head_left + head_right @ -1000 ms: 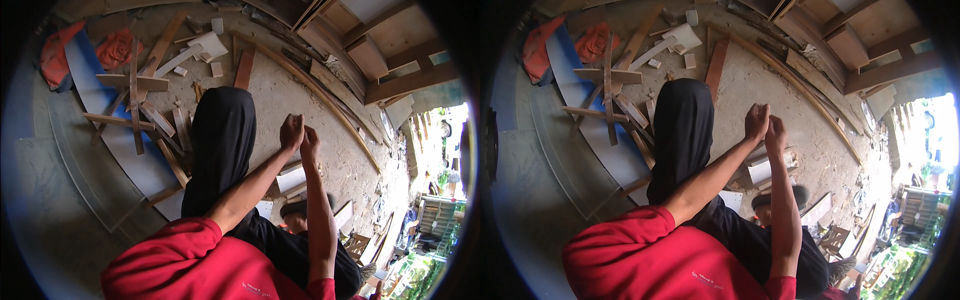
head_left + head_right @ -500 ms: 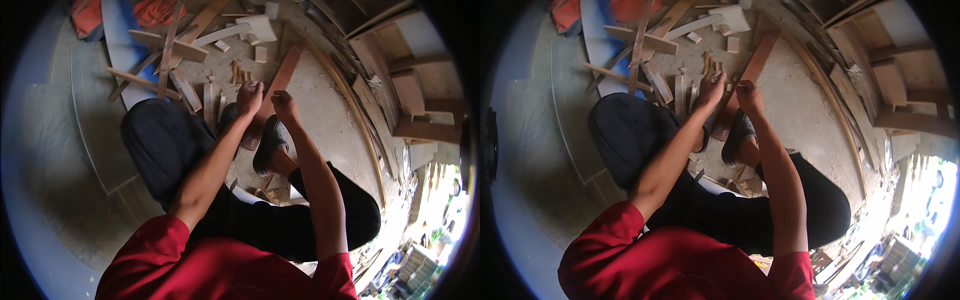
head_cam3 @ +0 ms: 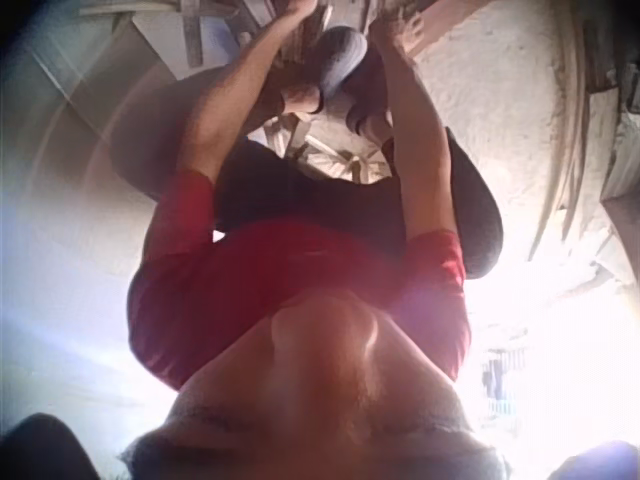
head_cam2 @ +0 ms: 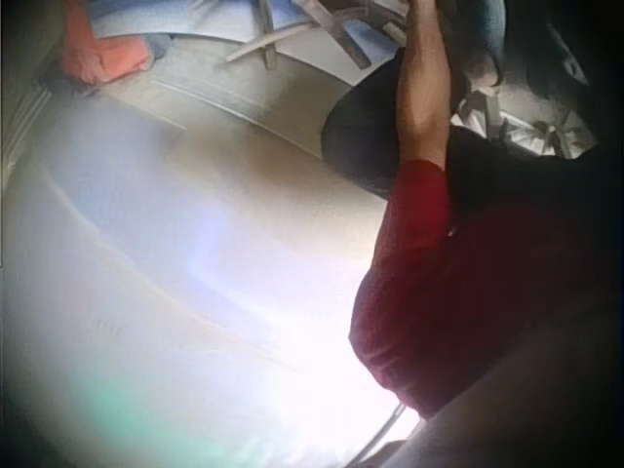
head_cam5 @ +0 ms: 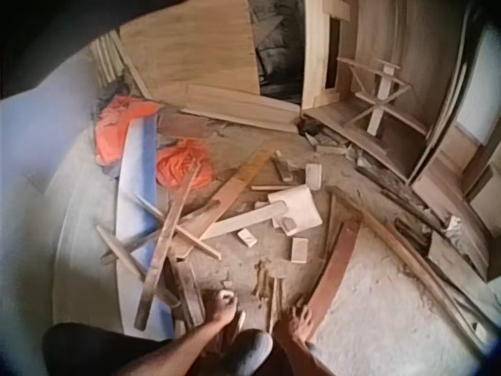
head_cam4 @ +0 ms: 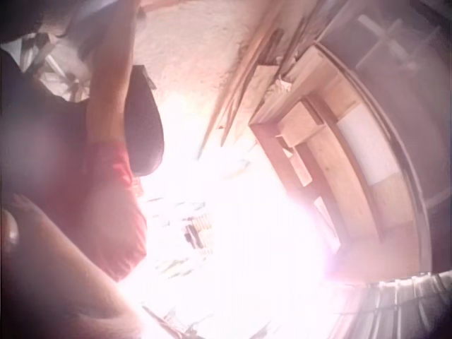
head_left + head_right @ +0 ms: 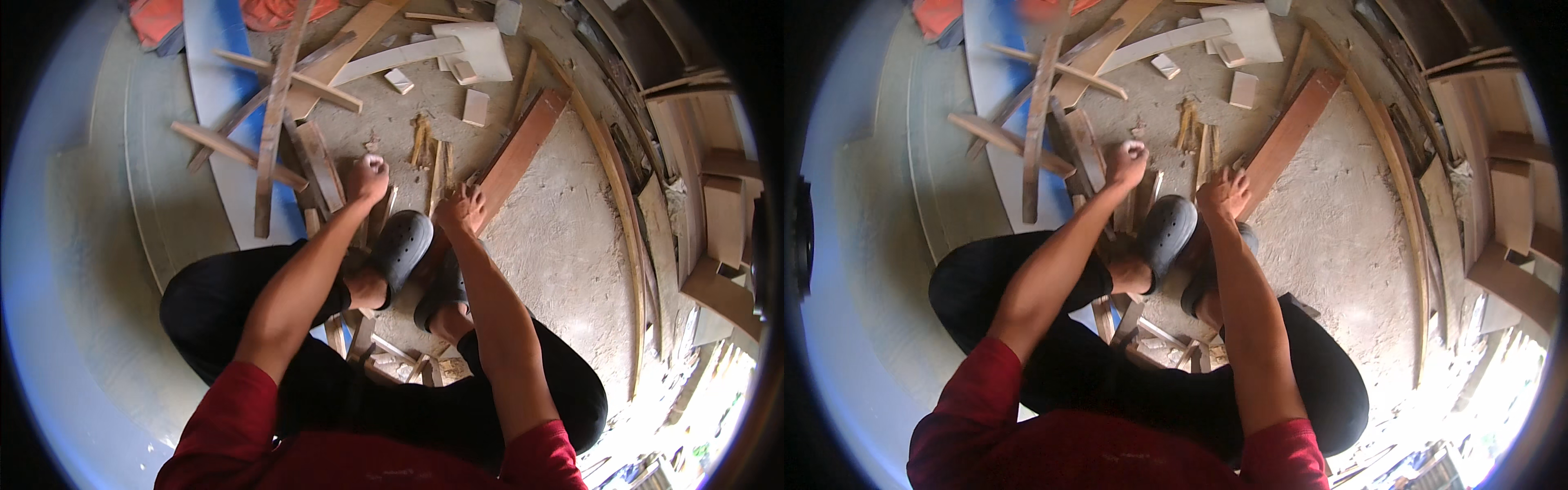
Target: The person sits on the floor and uses a hand saw to cut a small piece of wood held between their feet. After cutting, they inspect the pieces and fit them into a small wooden frame.
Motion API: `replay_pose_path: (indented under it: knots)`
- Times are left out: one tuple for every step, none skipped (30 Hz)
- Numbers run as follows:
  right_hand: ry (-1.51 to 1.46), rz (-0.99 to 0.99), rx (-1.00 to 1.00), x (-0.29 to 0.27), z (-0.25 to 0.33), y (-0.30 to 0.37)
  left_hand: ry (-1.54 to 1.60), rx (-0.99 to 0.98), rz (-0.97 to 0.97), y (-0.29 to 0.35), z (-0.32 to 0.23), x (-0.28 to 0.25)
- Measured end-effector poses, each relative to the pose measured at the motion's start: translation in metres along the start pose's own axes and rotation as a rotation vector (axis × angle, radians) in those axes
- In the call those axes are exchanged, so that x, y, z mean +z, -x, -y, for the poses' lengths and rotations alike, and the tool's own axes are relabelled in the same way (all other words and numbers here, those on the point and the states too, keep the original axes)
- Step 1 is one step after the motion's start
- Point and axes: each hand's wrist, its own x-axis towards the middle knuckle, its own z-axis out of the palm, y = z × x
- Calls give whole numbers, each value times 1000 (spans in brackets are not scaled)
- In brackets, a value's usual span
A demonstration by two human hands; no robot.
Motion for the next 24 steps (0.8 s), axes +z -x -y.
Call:
replay_pose_path:
  knots:
    - [26,-40,43,-1,-4,-8,-68,45,8,-20,-13,5]
    - [55,-81,90,-3,-11,-17,-131,93,20,-37,-33,9]
    - [82,-129,140,-6,-17,-27,-201,176,36,-53,-59,14]
    - [72,-97,141,-3,-25,-36,-268,261,47,-70,-80,21]
    - [62,-63,135,2,-31,-44,-311,403,45,-92,-89,30]
    - [58,-22,127,3,-36,-46,-444,438,105,-113,-100,37]
    - [-25,-48,115,7,-35,-46,-576,436,115,-134,-111,41]
    - [-57,-40,120,6,-33,-45,-708,434,127,-154,-117,48]
    - [-88,-35,117,4,-31,-45,-794,449,44,-178,-114,54]
    - [-118,-31,113,0,-28,-45,-878,463,-41,-200,-109,56]
    - [-132,-13,115,-3,-31,-47,-958,438,-55,-219,-107,62]
    - [-161,9,127,-8,-30,-46,-1037,411,-75,-237,-105,64]
    - [-169,20,126,-8,-28,-48,-1077,381,-118,-257,-96,60]
    - [-175,39,122,-7,-26,-49,-1120,344,-158,-271,-83,56]
    - [-141,48,117,-7,-30,-47,-1097,276,-25,-277,-89,55]
    - [-132,45,132,-8,-32,-47,-1075,210,100,-279,-101,52]
    - [-127,47,131,-9,-30,-46,-1137,246,134,-279,-103,49]
    - [-122,48,127,-10,-29,-45,-1200,281,166,-278,-103,45]
    - [-125,65,129,-11,-30,-44,-1263,313,198,-275,-103,39]
    - [-140,70,109,-11,-31,-43,-1262,382,193,-272,-97,31]
    - [-153,73,87,-11,-32,-43,-1259,451,187,-267,-88,24]
    - [-166,77,64,-10,-33,-43,-1256,518,180,-262,-80,16]
    - [-161,109,48,-11,-41,-44,-1239,543,202,-248,-86,15]
    - [-156,130,29,-15,-49,-50,-1219,572,213,-233,-99,11]
